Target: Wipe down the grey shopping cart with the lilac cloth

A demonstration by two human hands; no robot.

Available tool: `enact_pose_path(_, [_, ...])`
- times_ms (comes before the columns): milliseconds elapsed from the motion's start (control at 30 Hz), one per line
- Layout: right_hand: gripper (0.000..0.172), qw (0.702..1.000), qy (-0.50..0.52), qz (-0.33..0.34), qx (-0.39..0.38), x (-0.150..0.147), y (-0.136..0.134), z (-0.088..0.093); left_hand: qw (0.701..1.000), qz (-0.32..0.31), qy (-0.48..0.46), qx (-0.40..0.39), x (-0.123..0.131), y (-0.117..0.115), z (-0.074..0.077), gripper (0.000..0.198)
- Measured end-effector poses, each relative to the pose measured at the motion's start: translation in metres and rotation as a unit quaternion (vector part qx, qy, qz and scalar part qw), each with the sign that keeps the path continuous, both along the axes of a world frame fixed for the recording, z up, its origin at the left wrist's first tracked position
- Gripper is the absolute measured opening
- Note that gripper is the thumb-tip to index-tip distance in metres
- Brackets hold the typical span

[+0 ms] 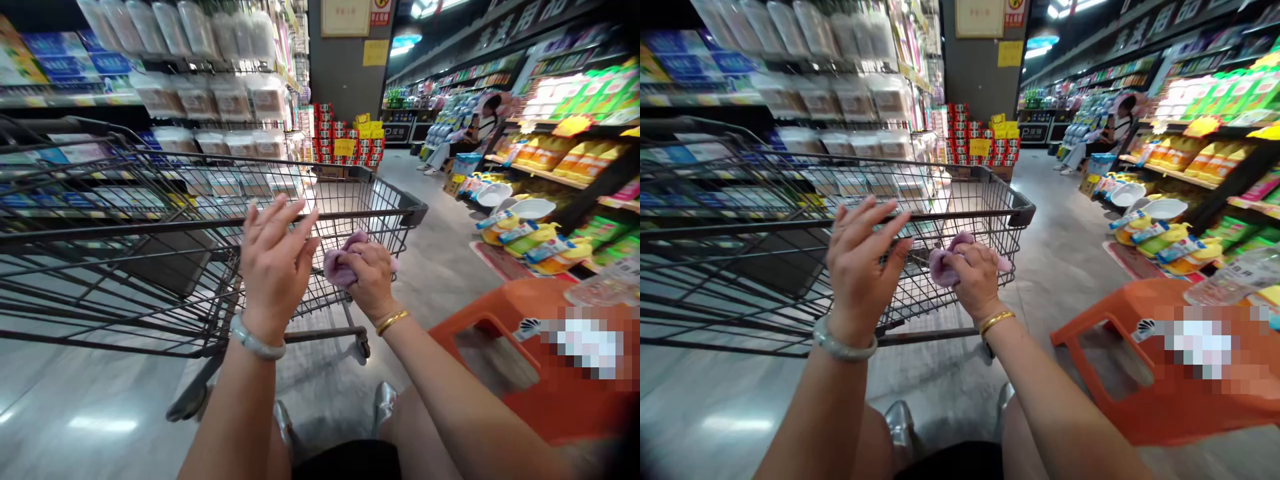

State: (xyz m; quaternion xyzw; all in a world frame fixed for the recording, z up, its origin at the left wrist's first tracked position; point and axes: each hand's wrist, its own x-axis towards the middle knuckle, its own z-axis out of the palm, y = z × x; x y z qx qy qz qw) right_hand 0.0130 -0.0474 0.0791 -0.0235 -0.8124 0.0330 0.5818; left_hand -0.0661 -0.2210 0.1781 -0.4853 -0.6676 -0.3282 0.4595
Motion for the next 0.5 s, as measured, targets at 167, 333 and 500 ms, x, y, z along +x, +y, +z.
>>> enact_pose_path(167, [0.01,0.993,-0.1,0.051,0.042,0.0,-0.01,-0.045,1.0,-0.012,0.008,-0.018,0.005,0.008,-0.017,0.035])
enact_pose_path(333, [0.01,0.985,-0.131,0.058,0.098,-0.002,-0.014,-0.049,0.997,0.065,-0.05,0.006,-0.005,-0.002,-0.019,0.052])
enact_pose_path(500, [0.009,0.991,-0.098,0.036,0.088,-0.01,-0.017,-0.052,0.987,0.109,-0.114,0.013,-0.011,-0.015,-0.009,0.048])
